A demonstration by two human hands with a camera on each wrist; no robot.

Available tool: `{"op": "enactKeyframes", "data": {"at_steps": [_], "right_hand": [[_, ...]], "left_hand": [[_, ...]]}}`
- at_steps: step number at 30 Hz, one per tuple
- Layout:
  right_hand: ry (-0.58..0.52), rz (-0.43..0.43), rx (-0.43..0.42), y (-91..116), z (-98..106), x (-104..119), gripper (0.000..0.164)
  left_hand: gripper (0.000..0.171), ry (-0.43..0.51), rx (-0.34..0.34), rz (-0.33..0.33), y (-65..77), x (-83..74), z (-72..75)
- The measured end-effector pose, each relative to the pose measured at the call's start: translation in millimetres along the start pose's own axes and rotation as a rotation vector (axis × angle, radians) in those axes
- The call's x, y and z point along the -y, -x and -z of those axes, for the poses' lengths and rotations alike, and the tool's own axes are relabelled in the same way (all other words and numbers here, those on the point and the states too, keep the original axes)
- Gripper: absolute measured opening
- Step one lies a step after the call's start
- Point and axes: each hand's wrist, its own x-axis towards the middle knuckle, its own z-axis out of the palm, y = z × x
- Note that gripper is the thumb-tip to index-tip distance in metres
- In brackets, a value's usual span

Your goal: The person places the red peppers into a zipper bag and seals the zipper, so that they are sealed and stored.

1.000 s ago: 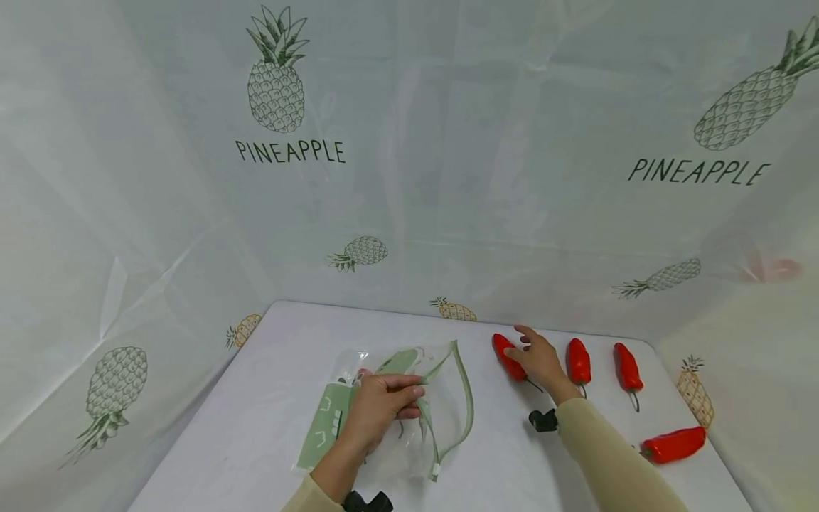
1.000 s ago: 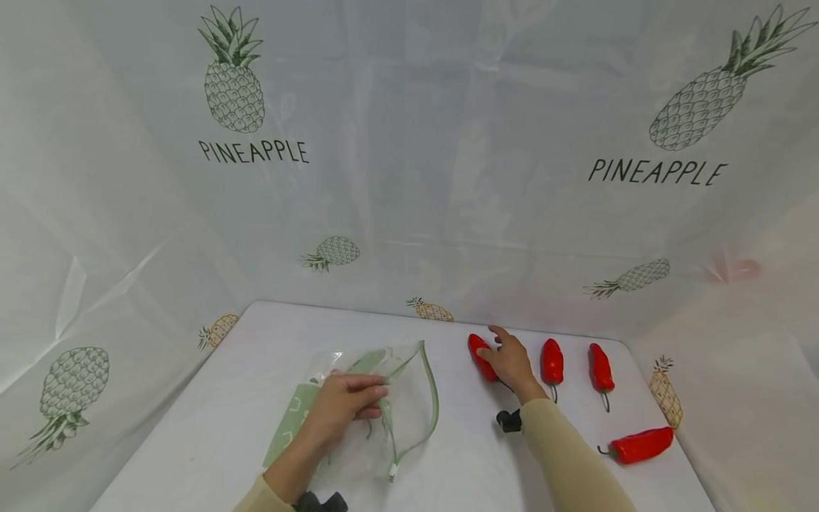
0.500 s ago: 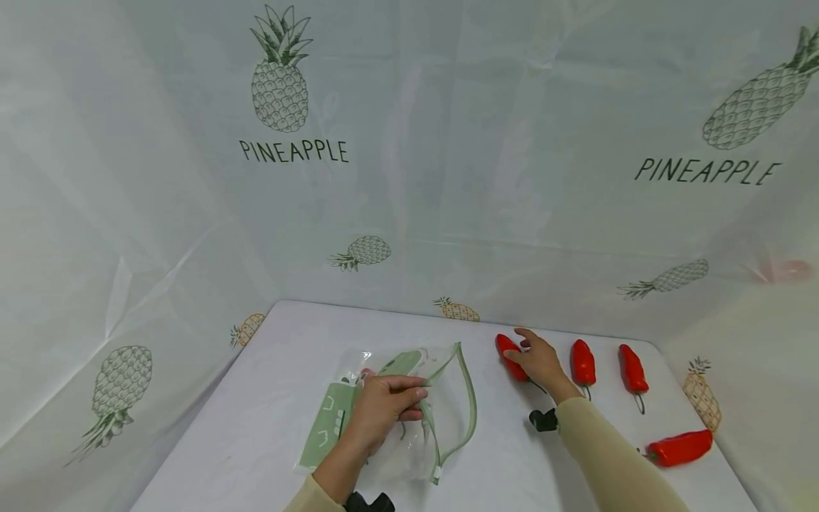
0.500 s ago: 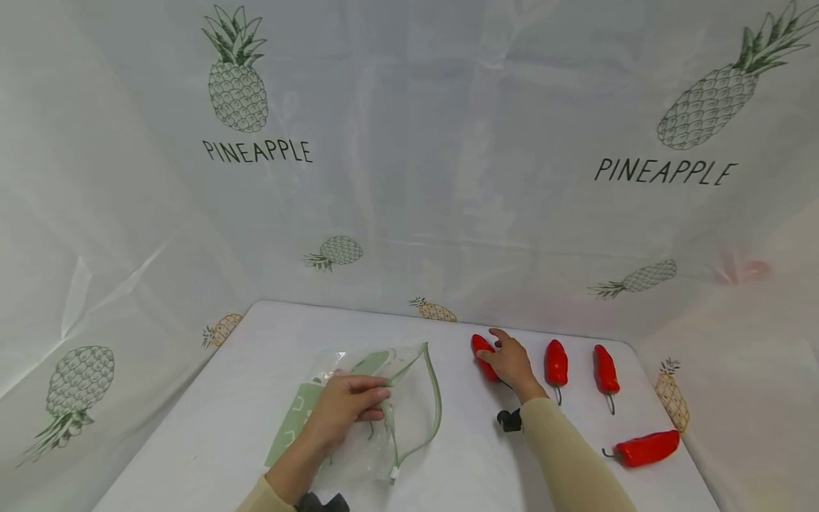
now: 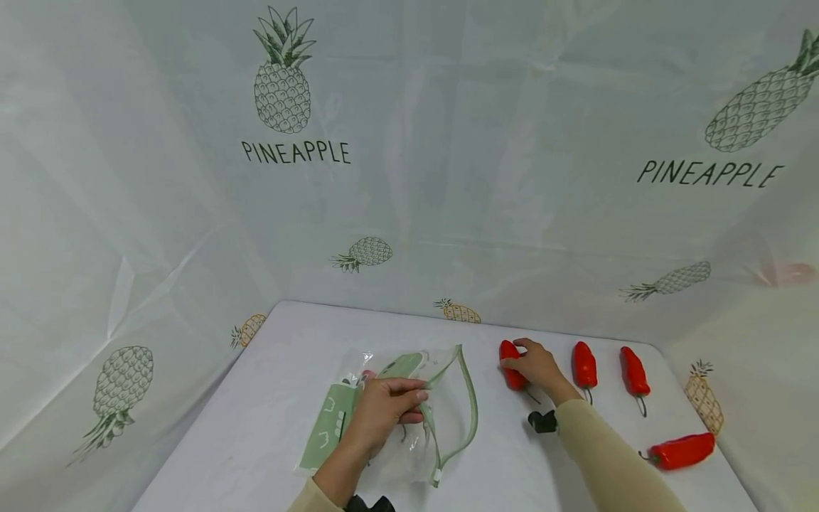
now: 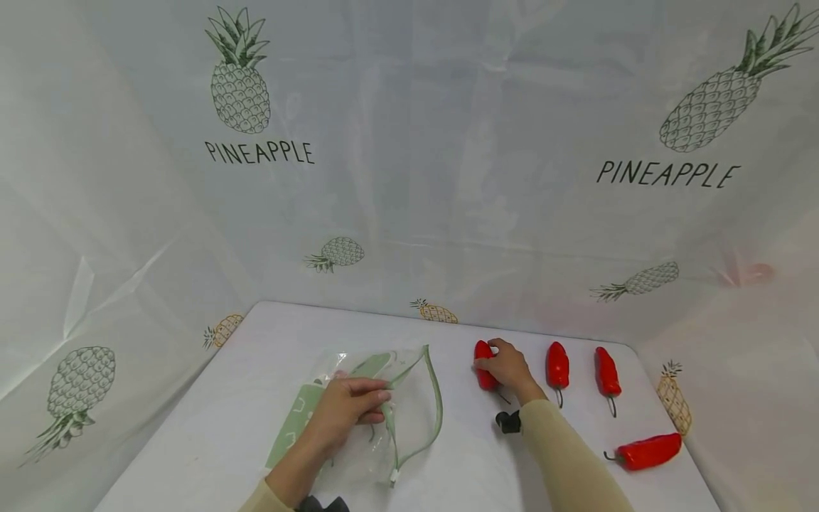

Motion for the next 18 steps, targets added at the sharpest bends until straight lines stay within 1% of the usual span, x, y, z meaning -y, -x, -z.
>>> {"op": "enactKeyframes", "data": {"at_steps": [6, 10, 14, 18], "right_hand": [[-0.037, 0.031, -0.021, 8, 3, 10, 0.076], [-0.075, 0.042, -0.043, 13, 5, 17, 0.082], [-0.123, 0.048, -0.067, 23, 6, 26, 0.087], [-0.143, 0.058, -0.101, 34, 6, 35, 0.085]], "left_hand": [[0.032, -0.006, 0.004, -0.001, -1.6, 0.5, 1.2], [0.034, -0.001, -0.003, 0.003, -3.0, 0.3, 1.1], [0.034, 0.012, -0.012, 0.001, -3.1, -0.8, -0.3], [0.034, 0.014, -0.021, -0.013, -2.6, -1.8, -1.4]]}}
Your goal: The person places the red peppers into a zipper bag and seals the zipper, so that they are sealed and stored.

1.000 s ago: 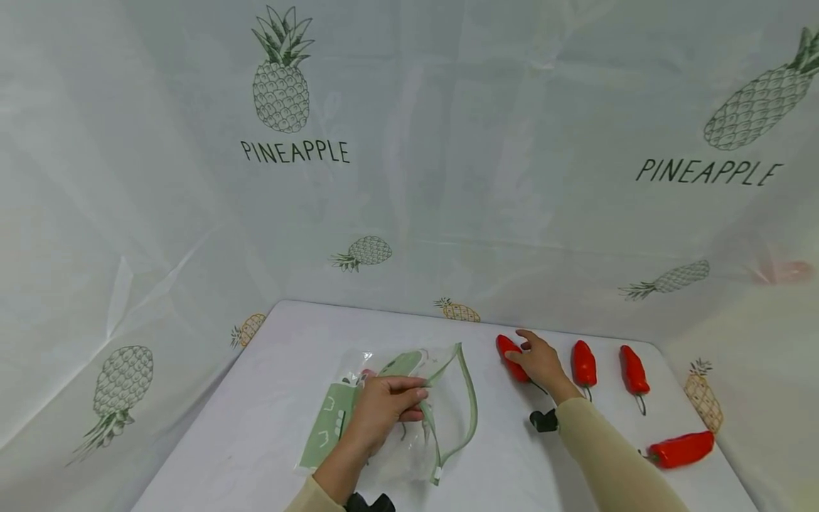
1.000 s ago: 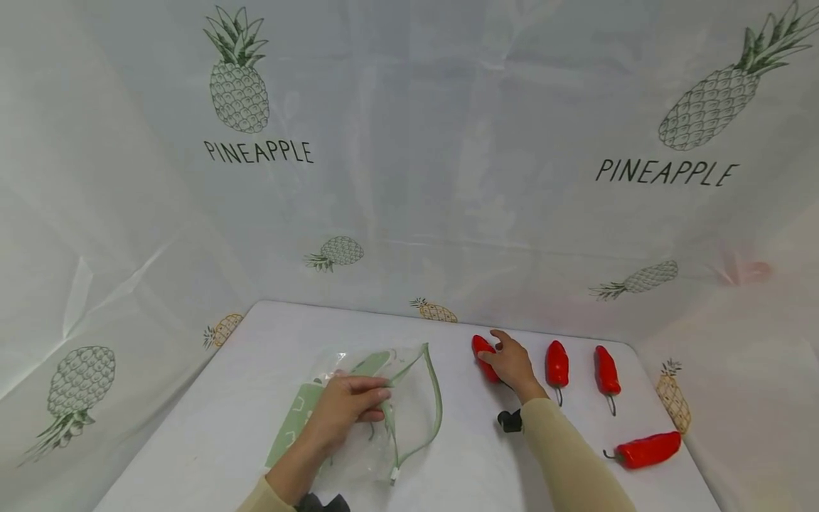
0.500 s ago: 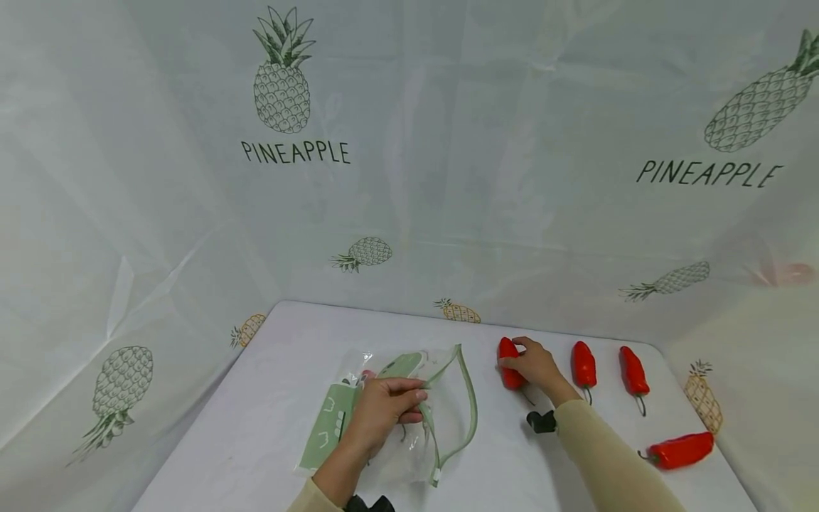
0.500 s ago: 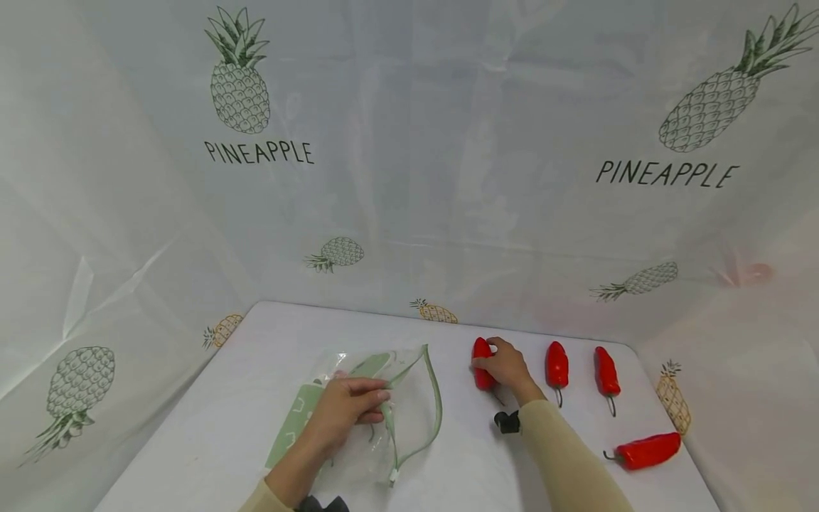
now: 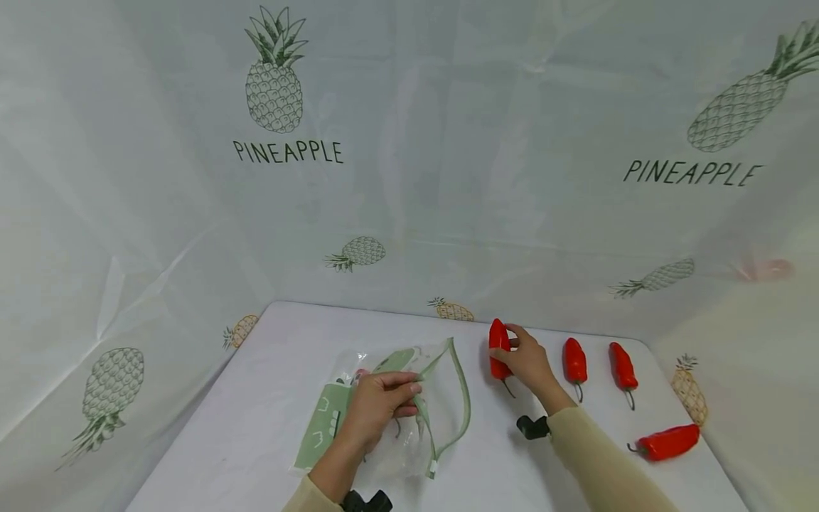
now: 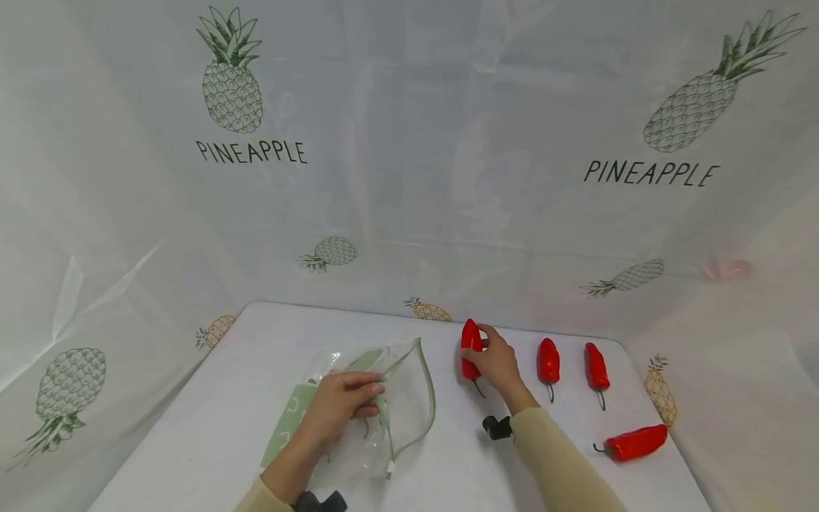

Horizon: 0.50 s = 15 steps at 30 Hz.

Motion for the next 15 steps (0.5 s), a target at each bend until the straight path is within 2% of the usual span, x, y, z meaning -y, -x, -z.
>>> {"op": "enactKeyframes", "data": {"at_steps": [15], "right_hand": [[-0.02, 0.057, -0.071, 33, 2, 20, 0.084]], "left_hand": [[0.035, 0.021, -0.031, -0.013, -6.5, 3.3, -1.8]]}}
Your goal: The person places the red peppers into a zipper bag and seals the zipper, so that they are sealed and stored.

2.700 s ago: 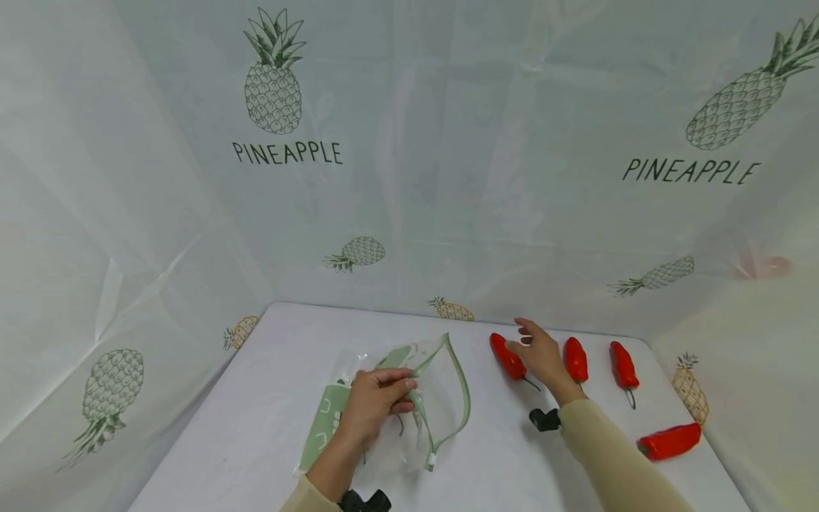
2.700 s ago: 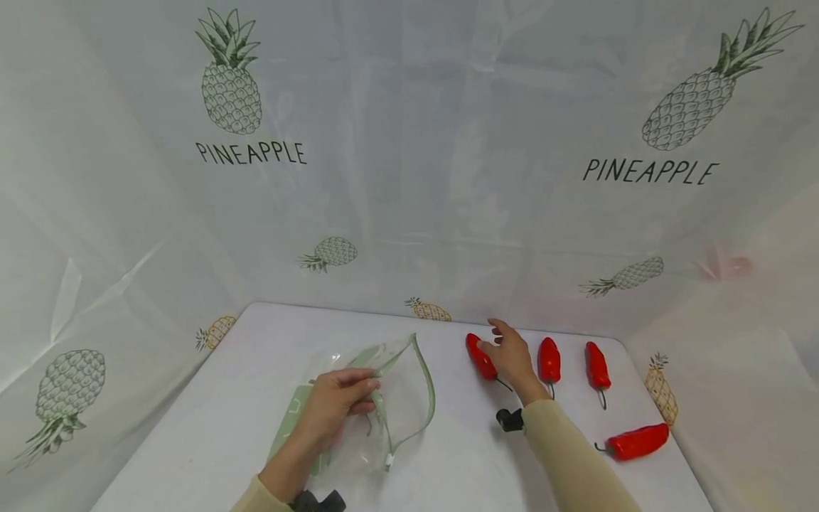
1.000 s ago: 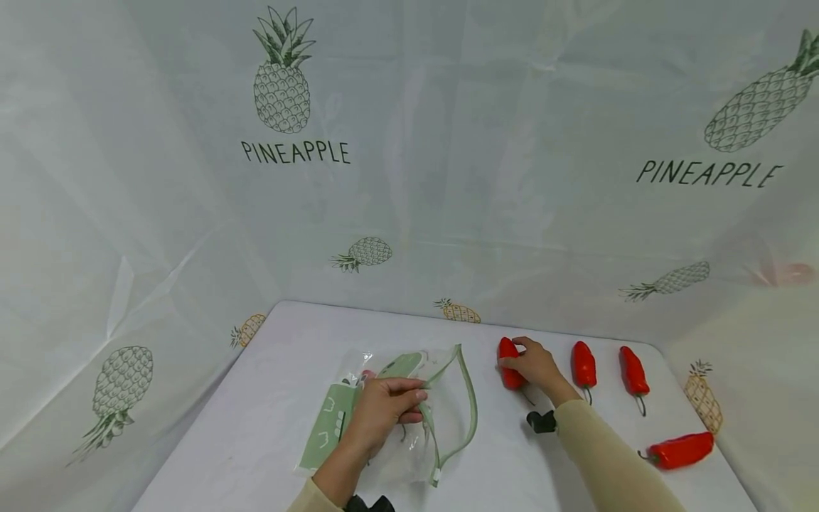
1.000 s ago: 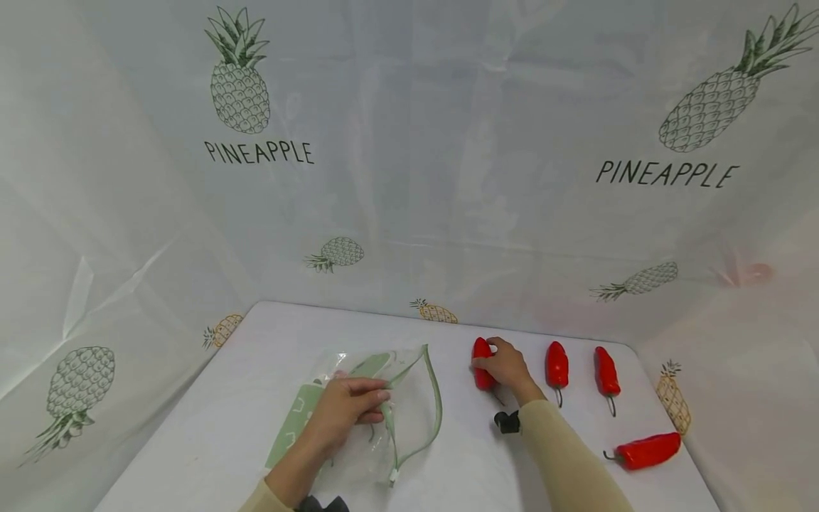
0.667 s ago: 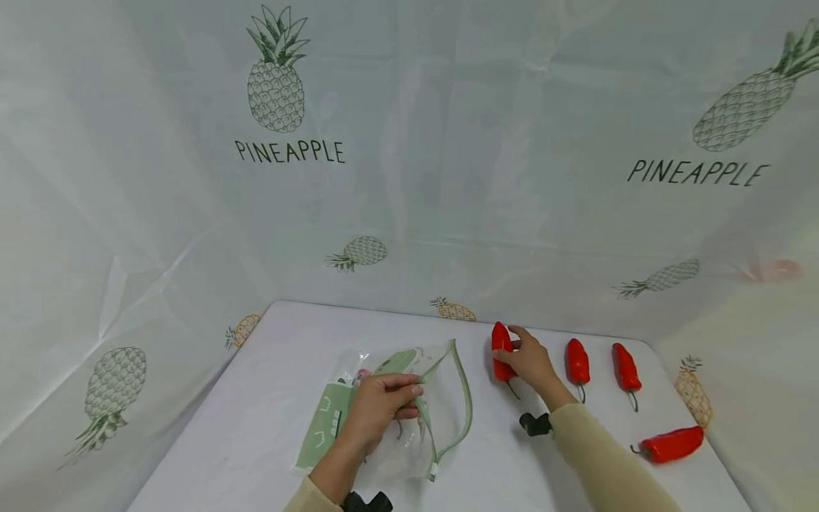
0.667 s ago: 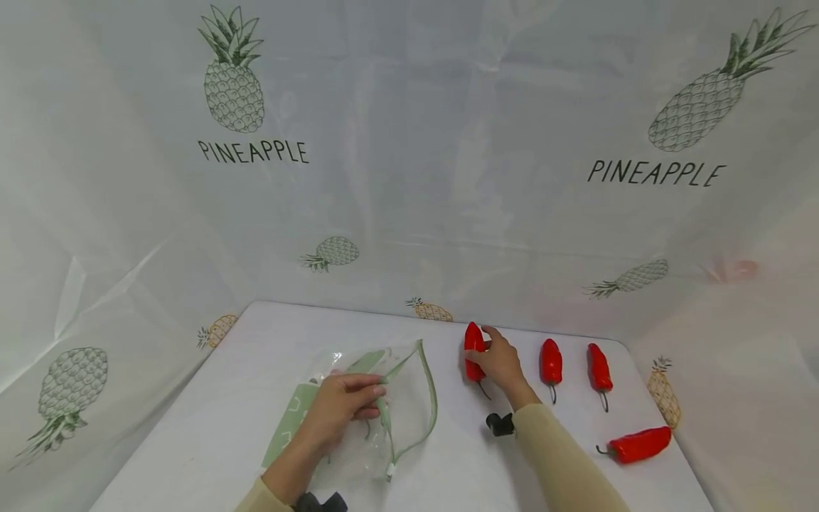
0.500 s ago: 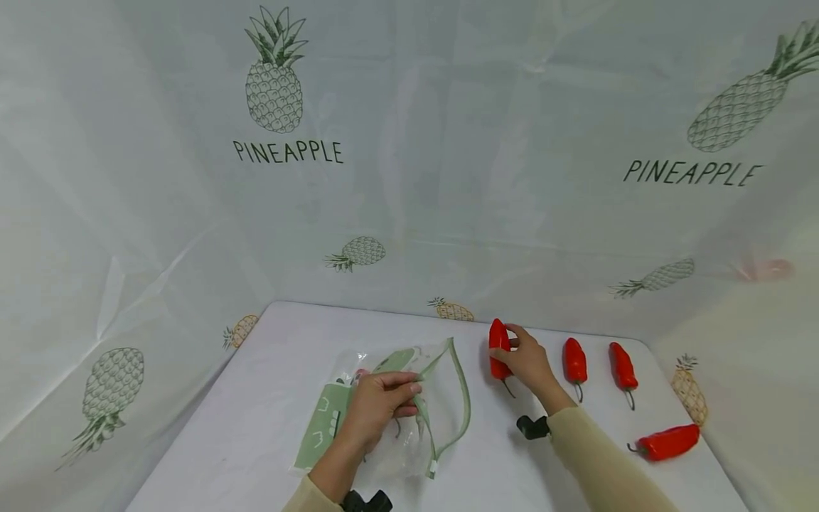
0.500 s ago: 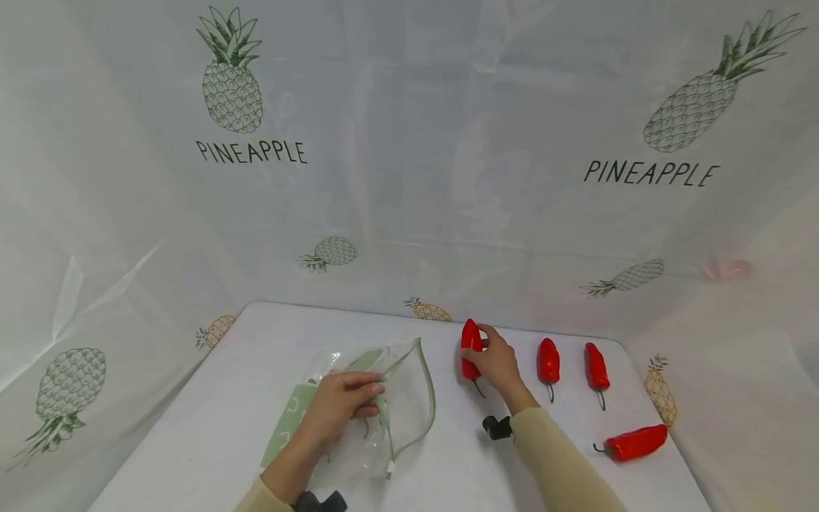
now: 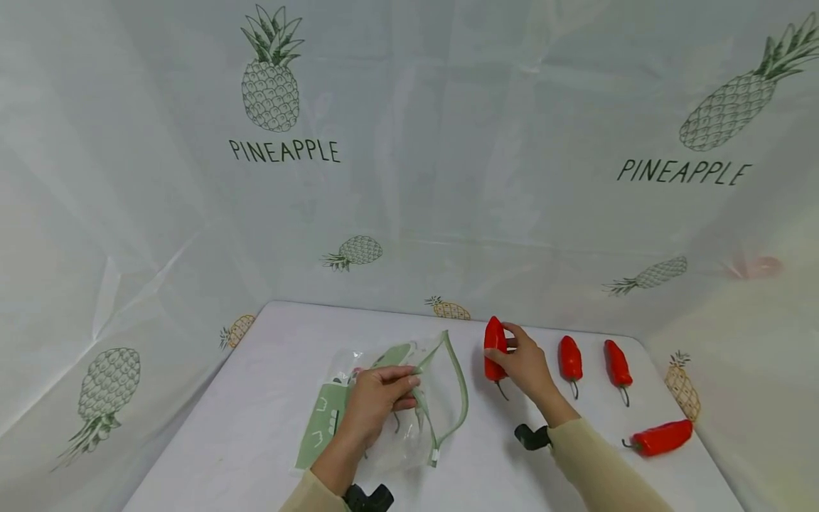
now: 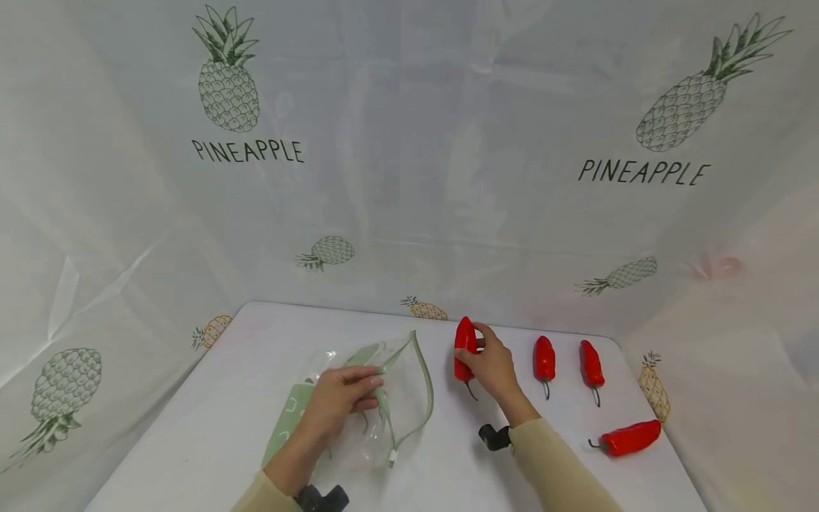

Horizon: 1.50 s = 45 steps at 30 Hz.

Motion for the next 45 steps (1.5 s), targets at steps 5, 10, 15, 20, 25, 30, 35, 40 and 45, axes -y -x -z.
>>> {"op": "enactKeyframes", "data": {"at_steps": [5, 10, 15, 20, 25, 30, 35, 40, 45], "right_hand": [[-0.018, 0.02, -0.014, 9, 1, 10, 0.085], [-0.039, 0.047, -0.027, 21, 1, 22, 0.083], [-0.065, 0.074, -0.041, 33, 2, 34, 0.082], [-0.096, 0.095, -0.046, 43, 4, 45, 0.083], [-0.143, 0.119, -0.065, 53, 3, 56, 0.082], [-0.202, 0.128, -0.086, 66, -3, 68, 0.082], [-0.235, 0.136, -0.118, 78, -15, 76, 0.082], [-0.244, 0.159, -0.147, 83, -30, 76, 0.081], [-0.242, 0.159, -0.158, 88, -43, 75, 0.079]], "left_hand": [[0.035, 0.0, -0.005, -0.011, -2.3, 0.8, -0.4], [0.035, -0.002, -0.008, -0.012, -3.5, 1.8, -1.1], [0.035, -0.003, -0.004, -0.005, -4.4, 2.3, -2.0], [0.034, -0.001, 0.0, -0.006, -3.7, 1.9, -2.9], [0.034, -0.009, 0.002, -0.016, -2.3, 1.8, -3.4], [0.034, -0.015, -0.007, -0.01, -1.6, 2.0, -4.4], [0.034, -0.023, -0.016, -0.004, 0.0, 1.6, -5.6], [0.034, -0.049, -0.019, -0.005, 1.0, 2.5, -5.6], [0.035, -0.047, -0.019, -0.006, 2.0, 2.0, -5.8]]}}
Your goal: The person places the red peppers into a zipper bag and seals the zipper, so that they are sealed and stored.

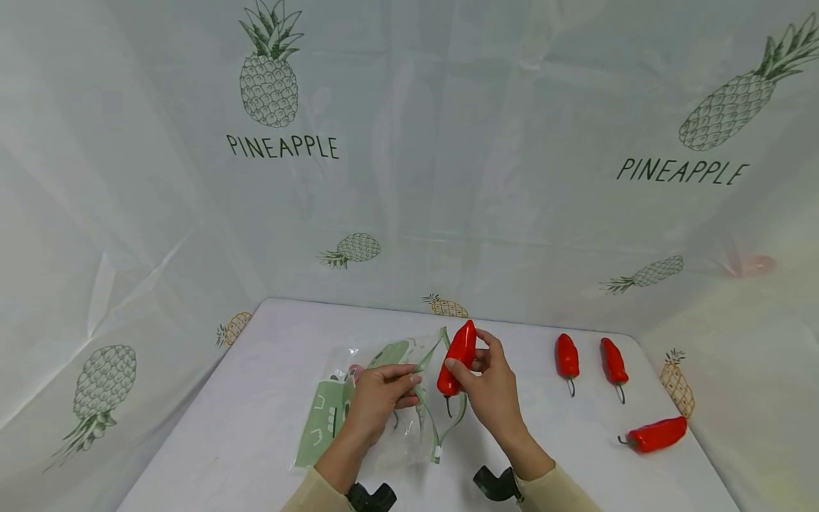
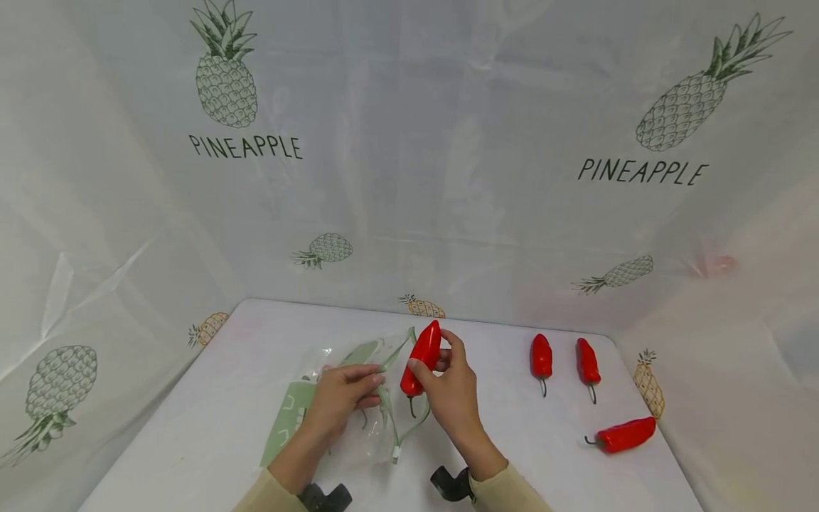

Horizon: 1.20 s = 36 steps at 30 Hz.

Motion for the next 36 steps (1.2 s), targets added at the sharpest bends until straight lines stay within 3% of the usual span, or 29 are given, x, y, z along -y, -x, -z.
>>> {"op": "enactKeyframes", "data": {"at_steps": [17, 27, 36], "right_hand": [[-0.02, -0.044, 0.053, 10, -19, -6, 0.08], [-0.065, -0.041, 0.019, 12, -26, -4, 0.077], [-0.047, -0.05, 0.117, 18, -33, -5, 0.08]], "left_hand": [[0.034, -0.019, -0.001, -0.01, -0.2, -0.4, 0.0], [0.035, -0.001, 0.017, -0.018, 0.2, 1.0, -1.2], [0.037, 0.01, 0.006, -0.036, 0.9, -1.4, 2.0]]}}
